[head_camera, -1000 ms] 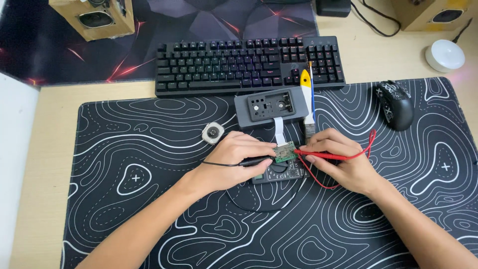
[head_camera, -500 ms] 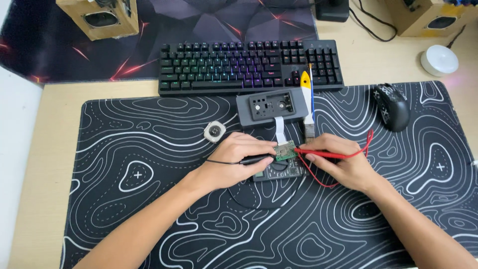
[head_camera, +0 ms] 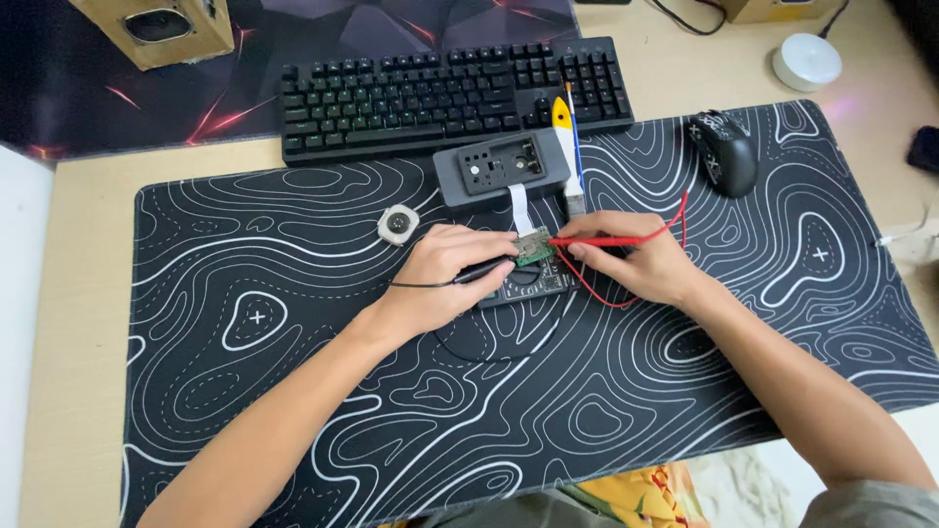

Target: Testing a circuit board using a multimeter on a repair bench

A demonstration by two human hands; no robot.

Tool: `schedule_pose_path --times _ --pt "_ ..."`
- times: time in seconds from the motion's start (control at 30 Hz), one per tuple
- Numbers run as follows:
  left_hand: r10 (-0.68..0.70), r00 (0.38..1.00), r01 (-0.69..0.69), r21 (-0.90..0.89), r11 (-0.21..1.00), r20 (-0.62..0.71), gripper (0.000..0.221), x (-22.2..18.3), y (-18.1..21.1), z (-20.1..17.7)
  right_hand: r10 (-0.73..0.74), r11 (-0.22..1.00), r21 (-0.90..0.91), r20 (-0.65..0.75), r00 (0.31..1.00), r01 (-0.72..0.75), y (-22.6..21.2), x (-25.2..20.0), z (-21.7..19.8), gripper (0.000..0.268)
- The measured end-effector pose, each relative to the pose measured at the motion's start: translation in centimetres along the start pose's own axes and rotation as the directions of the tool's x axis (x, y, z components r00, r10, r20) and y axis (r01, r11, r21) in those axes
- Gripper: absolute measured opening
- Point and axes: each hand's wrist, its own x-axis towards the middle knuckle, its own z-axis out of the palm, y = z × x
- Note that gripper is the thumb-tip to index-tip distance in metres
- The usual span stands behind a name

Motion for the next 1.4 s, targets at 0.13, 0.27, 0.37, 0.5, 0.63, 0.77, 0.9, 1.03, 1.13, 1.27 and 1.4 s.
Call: schedule_pose_path --times 0.13,0.27,0.37,0.5,0.63,0.77,0.9,1.03,1.13,1.27,1.4 --pt "0.004 1.0 -0.003 0.033 0.999 -0.031 0.026 -0.2 -0.1 0.5 0.0 1.0 0.012 -0.01 1.0 0.0 -0.2 0.0 0.2 0.022" --pt "0.016 0.998 -0.013 0.048 0.999 -0.066 0.025 -0.2 0.1 0.9 -0.009 1.0 0.02 -0.012 1.0 0.009 -0.4 -0.1 0.0 0.022" --pt "0.01 0.998 -0.009 0.028 1.0 -0.059 0.024 0.0 0.2 0.7 -0.012 1.0 0.024 -0.016 1.0 0.012 -0.2 -0.1 -0.1 0.022" --pt "-0.031 0.999 0.03 -0.026 0.999 -0.033 0.024 -0.1 0.6 -0.1 0.01 0.999 0.03 -0.009 1.0 -0.009 -0.2 -0.2 -0.2 0.023" --pt "-0.061 0.998 0.059 -0.073 0.996 -0.019 0.024 0.2 0.8 -0.2 0.053 0.998 0.029 0.008 0.999 -0.054 -0.6 -0.3 -0.2 0.025" --pt "0.0 0.998 -0.004 -0.064 0.998 -0.066 0.022 0.2 0.9 0.1 0.102 0.992 0.079 0.012 0.995 -0.103 0.5 -0.5 0.0 0.026" --pt "-0.013 0.997 0.009 -0.045 0.999 -0.078 0.019 0.2 0.9 0.2 0.203 0.966 0.158 0.027 0.979 -0.204 1.0 -0.3 -0.2 0.025" --pt "-0.053 0.997 0.048 -0.084 0.995 -0.054 0.021 0.8 1.1 -0.3 0.238 0.957 0.164 0.041 0.97 -0.241 1.6 -0.1 -0.7 0.024" --pt "-0.081 0.995 0.075 -0.103 0.992 -0.054 0.015 0.6 1.9 -0.7 0.068 0.996 0.044 0.124 0.99 -0.074 2.5 -1.3 -0.5 0.033" --pt "-0.111 0.993 0.105 -0.149 0.983 -0.027 0.014 0.8 1.7 -1.0 0.073 0.995 0.056 0.127 0.989 -0.081 2.6 -1.3 -0.5 0.031" --pt "-0.12 0.991 0.113 -0.116 0.987 -0.058 0.016 0.6 1.7 -0.2 0.092 0.992 0.069 0.126 0.988 -0.101 2.5 -1.5 -0.3 0.034"
